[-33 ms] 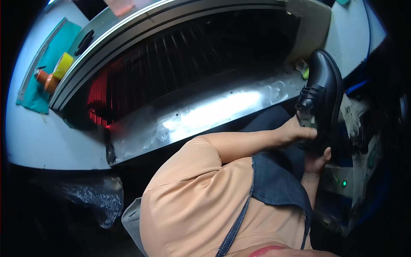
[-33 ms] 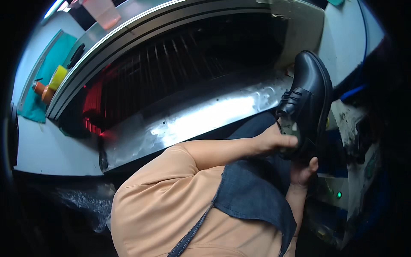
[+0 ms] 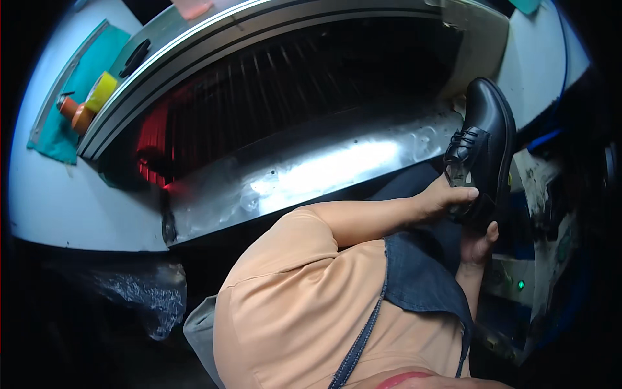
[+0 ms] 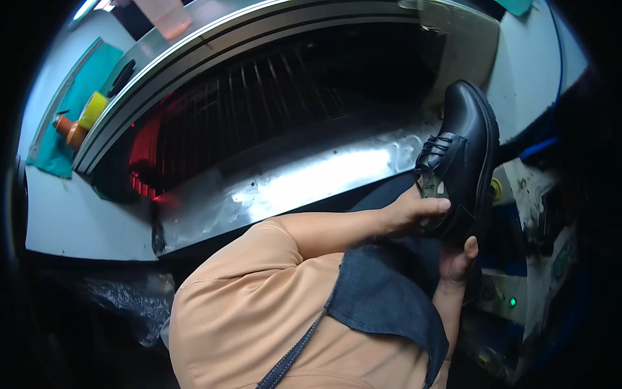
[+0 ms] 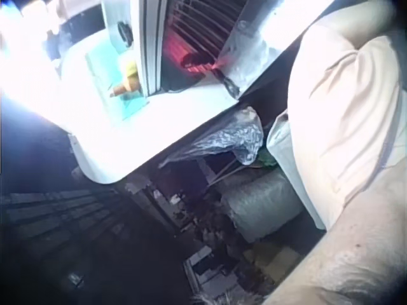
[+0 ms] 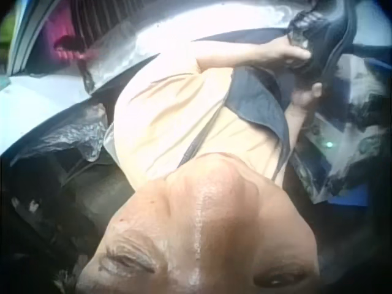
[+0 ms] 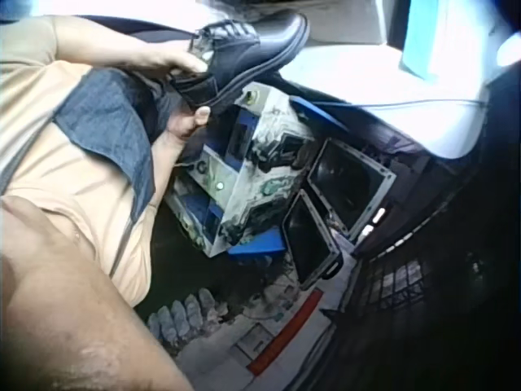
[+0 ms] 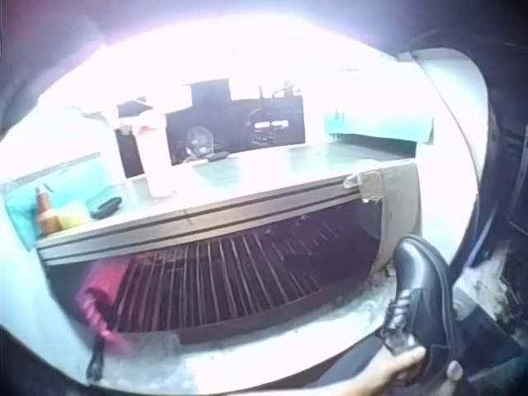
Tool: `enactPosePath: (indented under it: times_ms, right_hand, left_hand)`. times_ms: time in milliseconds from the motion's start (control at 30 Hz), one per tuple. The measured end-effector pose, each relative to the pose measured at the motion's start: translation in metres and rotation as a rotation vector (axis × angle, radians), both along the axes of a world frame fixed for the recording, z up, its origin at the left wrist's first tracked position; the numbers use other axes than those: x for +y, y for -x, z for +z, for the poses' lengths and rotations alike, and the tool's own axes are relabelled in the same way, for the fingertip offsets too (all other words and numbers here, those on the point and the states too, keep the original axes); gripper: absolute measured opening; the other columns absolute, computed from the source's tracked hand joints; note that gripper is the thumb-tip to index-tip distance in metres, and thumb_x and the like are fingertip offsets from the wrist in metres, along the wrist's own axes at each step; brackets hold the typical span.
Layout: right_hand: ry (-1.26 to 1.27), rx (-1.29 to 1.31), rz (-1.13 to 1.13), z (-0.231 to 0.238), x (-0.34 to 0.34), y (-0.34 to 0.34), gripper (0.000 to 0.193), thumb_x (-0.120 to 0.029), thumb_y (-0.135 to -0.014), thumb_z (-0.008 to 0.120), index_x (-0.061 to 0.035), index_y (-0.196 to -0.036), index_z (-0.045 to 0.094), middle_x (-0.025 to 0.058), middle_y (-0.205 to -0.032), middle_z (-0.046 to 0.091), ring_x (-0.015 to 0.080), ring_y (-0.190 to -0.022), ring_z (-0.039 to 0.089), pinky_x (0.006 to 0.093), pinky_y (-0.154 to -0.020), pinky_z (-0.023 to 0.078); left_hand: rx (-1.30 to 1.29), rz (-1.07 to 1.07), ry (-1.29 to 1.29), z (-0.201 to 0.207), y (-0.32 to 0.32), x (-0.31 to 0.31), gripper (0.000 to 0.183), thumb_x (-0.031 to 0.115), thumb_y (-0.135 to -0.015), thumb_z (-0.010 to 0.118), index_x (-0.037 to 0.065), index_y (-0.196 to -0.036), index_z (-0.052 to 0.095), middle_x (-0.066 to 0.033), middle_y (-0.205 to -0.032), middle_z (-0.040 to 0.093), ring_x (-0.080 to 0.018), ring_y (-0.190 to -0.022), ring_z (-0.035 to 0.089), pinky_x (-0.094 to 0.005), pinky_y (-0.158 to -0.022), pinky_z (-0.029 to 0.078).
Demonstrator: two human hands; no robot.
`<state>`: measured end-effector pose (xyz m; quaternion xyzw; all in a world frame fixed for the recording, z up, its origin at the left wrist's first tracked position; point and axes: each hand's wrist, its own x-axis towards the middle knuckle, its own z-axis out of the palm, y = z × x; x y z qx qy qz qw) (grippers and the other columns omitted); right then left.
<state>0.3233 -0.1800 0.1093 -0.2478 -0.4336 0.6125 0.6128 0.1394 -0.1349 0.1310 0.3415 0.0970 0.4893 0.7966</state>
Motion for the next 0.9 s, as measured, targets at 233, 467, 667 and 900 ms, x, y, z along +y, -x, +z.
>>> enactPosePath:
  times_ms: [233, 467, 667, 900]
  right_hand:
    - [-0.026, -0.671, 0.122, 0.035, 0.033, 0.043, 0.108, -0.084, -0.084, 0.037, -0.0034, -0.154, 0.025, 0.0161, -0.148, 0.043, 0.0246, -0.127, 0.048, 0.0356, -0.099, 0.041]
    - [0.286, -0.548, 0.086, -0.022, 0.020, -0.056, 0.077, -0.064, -0.100, 0.031, -0.0030, -0.145, 0.042, 0.0130, -0.131, 0.059, 0.0172, -0.111, 0.058, 0.0276, -0.088, 0.047]
    - [0.401, -0.481, -0.089, -0.030, 0.014, -0.089, 0.069, -0.058, -0.104, 0.032, -0.0032, -0.143, 0.046, 0.0111, -0.124, 0.062, 0.0158, -0.106, 0.060, 0.0264, -0.087, 0.048]
    - [0.388, -0.487, -0.069, -0.025, 0.017, -0.058, 0.064, -0.052, -0.105, 0.036, 0.0014, -0.138, 0.048, 0.0135, -0.119, 0.063, 0.0160, -0.101, 0.061, 0.0259, -0.082, 0.049]
  left_hand:
    - [-0.044, 0.399, 0.198, -0.019, 0.135, 0.013, 0.021, 0.010, -0.079, 0.070, 0.004, -0.097, 0.064, -0.0063, -0.085, 0.068, -0.0181, -0.075, 0.069, -0.0335, -0.076, 0.058]
    - [0.136, 1.062, 0.462, -0.056, 0.355, 0.002, 0.009, 0.007, -0.083, 0.066, -0.001, -0.087, 0.068, -0.0118, -0.093, 0.069, -0.0199, -0.082, 0.069, -0.0366, -0.075, 0.059]
    - [1.122, 1.454, 0.153, -0.132, 0.590, -0.042, 0.042, 0.027, -0.082, 0.074, 0.004, -0.117, 0.067, -0.0131, -0.104, 0.071, -0.0259, -0.098, 0.068, -0.0432, -0.082, 0.055]
    - [1.845, 1.358, 0.638, -0.144, 0.631, -0.029, 0.058, 0.042, -0.088, 0.063, 0.007, -0.133, 0.054, -0.0147, -0.125, 0.061, -0.0235, -0.120, 0.051, -0.0445, -0.100, 0.041]
